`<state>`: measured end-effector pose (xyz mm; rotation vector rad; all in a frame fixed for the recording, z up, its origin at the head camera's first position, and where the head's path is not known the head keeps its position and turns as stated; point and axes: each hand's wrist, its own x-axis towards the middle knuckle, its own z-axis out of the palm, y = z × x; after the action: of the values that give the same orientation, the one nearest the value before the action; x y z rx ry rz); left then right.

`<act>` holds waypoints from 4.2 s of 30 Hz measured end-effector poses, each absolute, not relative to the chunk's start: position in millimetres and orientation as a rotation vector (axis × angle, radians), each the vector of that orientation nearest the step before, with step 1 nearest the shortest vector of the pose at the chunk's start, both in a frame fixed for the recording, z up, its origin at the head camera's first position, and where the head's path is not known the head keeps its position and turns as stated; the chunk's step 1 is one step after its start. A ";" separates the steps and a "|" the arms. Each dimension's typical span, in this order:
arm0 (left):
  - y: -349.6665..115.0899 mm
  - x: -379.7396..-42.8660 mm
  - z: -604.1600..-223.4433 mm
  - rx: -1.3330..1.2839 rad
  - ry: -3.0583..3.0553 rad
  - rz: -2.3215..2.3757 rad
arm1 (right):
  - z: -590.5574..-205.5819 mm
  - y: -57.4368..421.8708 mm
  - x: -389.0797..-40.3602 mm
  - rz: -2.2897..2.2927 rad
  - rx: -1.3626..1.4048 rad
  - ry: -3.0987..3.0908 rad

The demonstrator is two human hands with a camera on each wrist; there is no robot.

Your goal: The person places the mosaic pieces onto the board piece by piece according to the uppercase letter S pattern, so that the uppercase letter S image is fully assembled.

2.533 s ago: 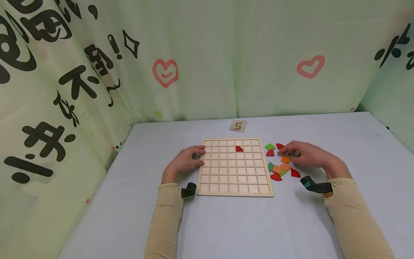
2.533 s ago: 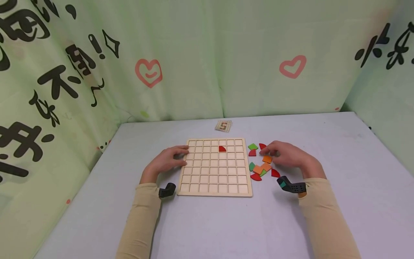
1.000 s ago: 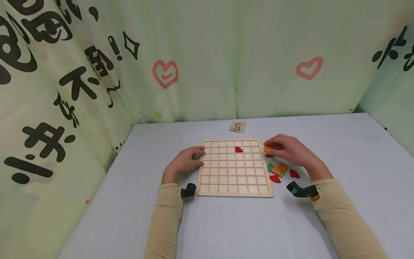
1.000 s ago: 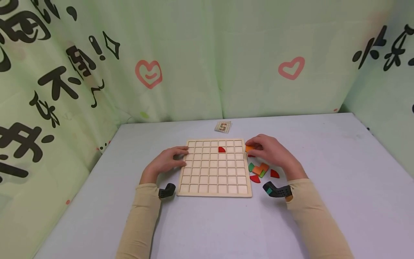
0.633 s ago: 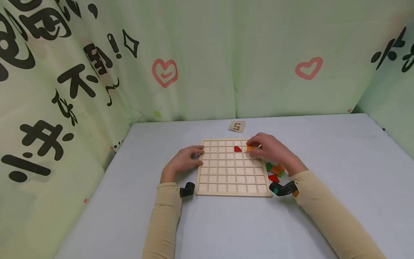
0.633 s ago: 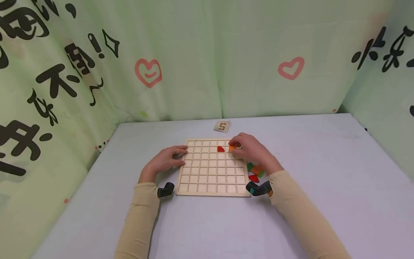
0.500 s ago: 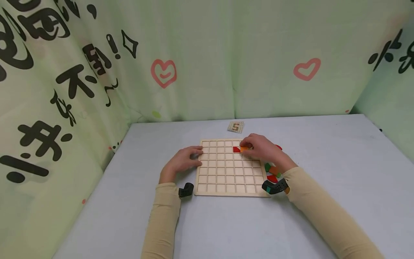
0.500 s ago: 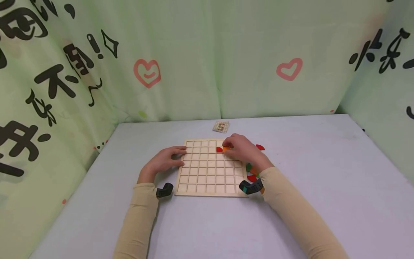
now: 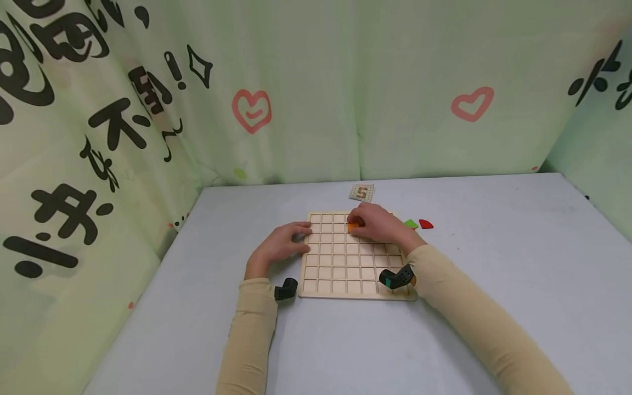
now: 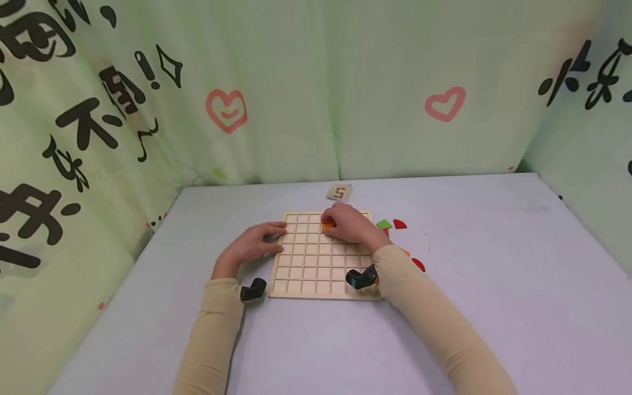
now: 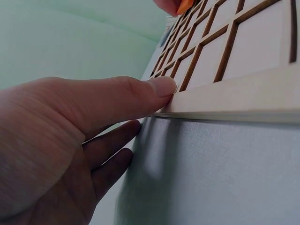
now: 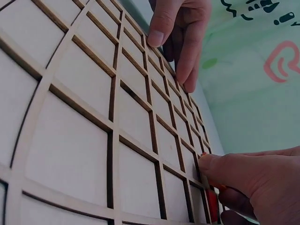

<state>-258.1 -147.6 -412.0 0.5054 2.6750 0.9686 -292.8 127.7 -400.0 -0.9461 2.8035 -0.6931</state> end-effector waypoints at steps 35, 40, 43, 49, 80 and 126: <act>-147.4 -258.7 -414.3 0.491 2.674 0.986 | -395.1 141.8 -285.8 -0.758 -0.758 2.831; -147.5 -259.3 -413.7 0.475 2.677 0.975 | -386.5 170.8 -277.9 -0.851 -0.635 2.843; -147.2 -258.8 -412.7 0.471 2.678 0.969 | -381.4 189.0 -273.4 -0.871 -0.600 2.878; -146.3 -257.1 -411.0 0.464 2.678 0.968 | -373.9 216.5 -265.3 -0.876 -0.492 2.901; -145.4 -259.1 -414.0 0.455 2.673 0.972 | -406.8 242.7 -260.6 -0.817 -0.432 2.839; -146.0 -258.3 -413.7 0.482 2.683 0.959 | -399.2 251.4 -255.7 -0.776 -0.490 2.820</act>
<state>-258.3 -146.0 -413.7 0.4821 2.6830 0.9589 -255.7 251.4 -399.2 -0.4898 2.8196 -0.7760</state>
